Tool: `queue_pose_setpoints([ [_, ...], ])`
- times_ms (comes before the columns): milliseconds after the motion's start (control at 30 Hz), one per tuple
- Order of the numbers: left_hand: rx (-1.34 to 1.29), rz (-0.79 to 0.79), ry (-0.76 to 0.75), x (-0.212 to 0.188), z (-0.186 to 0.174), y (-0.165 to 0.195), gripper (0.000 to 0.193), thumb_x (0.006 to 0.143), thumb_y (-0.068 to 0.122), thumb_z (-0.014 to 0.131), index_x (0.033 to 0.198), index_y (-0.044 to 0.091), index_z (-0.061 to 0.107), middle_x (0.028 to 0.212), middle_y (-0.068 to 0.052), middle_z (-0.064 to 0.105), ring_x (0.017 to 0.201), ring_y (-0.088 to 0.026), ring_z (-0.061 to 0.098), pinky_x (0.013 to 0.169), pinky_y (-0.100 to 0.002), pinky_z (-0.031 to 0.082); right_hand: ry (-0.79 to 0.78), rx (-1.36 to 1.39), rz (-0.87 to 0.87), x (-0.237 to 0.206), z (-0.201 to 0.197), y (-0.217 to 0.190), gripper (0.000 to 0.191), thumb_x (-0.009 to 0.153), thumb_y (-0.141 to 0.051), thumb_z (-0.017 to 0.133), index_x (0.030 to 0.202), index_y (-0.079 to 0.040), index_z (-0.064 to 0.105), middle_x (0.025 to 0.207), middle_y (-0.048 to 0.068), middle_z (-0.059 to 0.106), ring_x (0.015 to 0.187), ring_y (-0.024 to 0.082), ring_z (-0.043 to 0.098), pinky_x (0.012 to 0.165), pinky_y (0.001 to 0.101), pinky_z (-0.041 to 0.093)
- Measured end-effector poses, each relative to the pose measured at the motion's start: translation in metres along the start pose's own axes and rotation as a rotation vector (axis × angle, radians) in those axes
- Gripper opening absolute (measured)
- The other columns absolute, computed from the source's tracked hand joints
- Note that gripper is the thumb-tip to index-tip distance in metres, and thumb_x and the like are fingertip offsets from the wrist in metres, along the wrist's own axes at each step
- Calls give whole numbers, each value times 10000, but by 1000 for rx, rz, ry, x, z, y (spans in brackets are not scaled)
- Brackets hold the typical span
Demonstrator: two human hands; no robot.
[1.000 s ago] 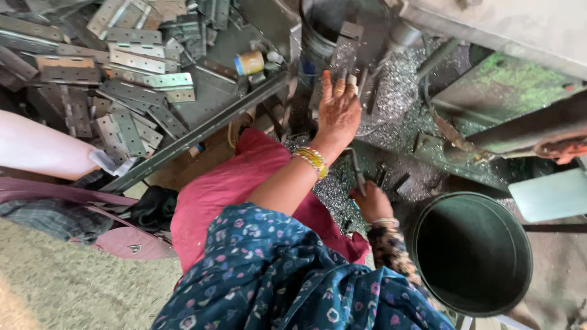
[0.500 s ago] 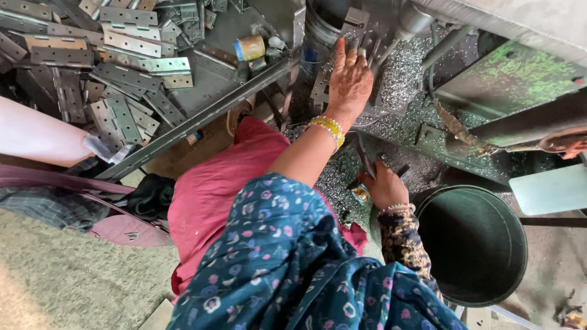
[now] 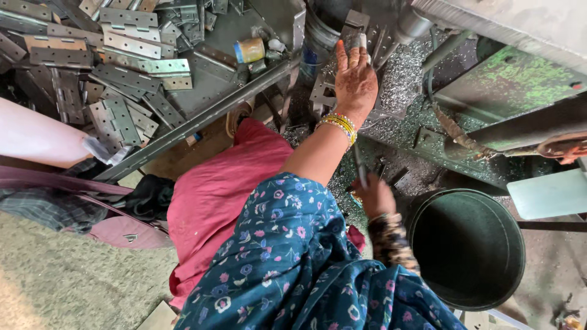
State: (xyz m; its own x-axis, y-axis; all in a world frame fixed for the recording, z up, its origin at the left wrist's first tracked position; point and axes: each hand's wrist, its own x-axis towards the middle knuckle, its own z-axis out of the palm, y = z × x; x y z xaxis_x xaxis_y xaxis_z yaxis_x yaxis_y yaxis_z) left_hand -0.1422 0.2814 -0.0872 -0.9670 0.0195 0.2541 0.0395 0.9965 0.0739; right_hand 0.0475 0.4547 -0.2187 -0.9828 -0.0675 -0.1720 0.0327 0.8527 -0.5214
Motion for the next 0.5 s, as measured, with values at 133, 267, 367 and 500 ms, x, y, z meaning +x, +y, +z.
queue_pose_setpoints([
  [133, -181, -24, 174, -10, -13, -9, 374, 970, 191, 512, 1238, 7, 698, 1471, -156, 541, 1478, -302, 371, 1274, -581, 40, 14, -53, 106, -10, 31, 1, 327, 903, -380, 717, 1062, -98, 665, 938, 240, 717, 926, 477, 672, 751, 572, 511],
  [267, -369, 9, 372, -52, -31, -63, 268, 860, 137, 584, 1064, 38, 728, 1239, -171, 664, 1231, -334, 562, 1099, -571, 330, -61, 91, -37, -6, 16, 12, 350, 892, -402, 702, 1032, -83, 671, 937, 235, 734, 911, 453, 713, 768, 557, 531],
  [367, -458, -143, 265, -89, -42, -139, 203, 875, 132, 620, 1036, 34, 696, 1050, -147, 686, 1057, -345, 643, 944, -515, 486, -34, -50, -50, 1, -8, 9, 378, 904, -398, 695, 1110, -82, 662, 995, 269, 705, 954, 510, 656, 771, 599, 496],
  [500, -12, -166, 359, -100, -52, -267, 387, 885, 68, 586, 1268, 85, 641, 1271, -114, 652, 1219, -343, 580, 961, -531, 456, -82, -41, -64, 8, -23, -10, 380, 923, -429, 693, 1071, -79, 678, 971, 263, 716, 968, 497, 669, 785, 587, 504],
])
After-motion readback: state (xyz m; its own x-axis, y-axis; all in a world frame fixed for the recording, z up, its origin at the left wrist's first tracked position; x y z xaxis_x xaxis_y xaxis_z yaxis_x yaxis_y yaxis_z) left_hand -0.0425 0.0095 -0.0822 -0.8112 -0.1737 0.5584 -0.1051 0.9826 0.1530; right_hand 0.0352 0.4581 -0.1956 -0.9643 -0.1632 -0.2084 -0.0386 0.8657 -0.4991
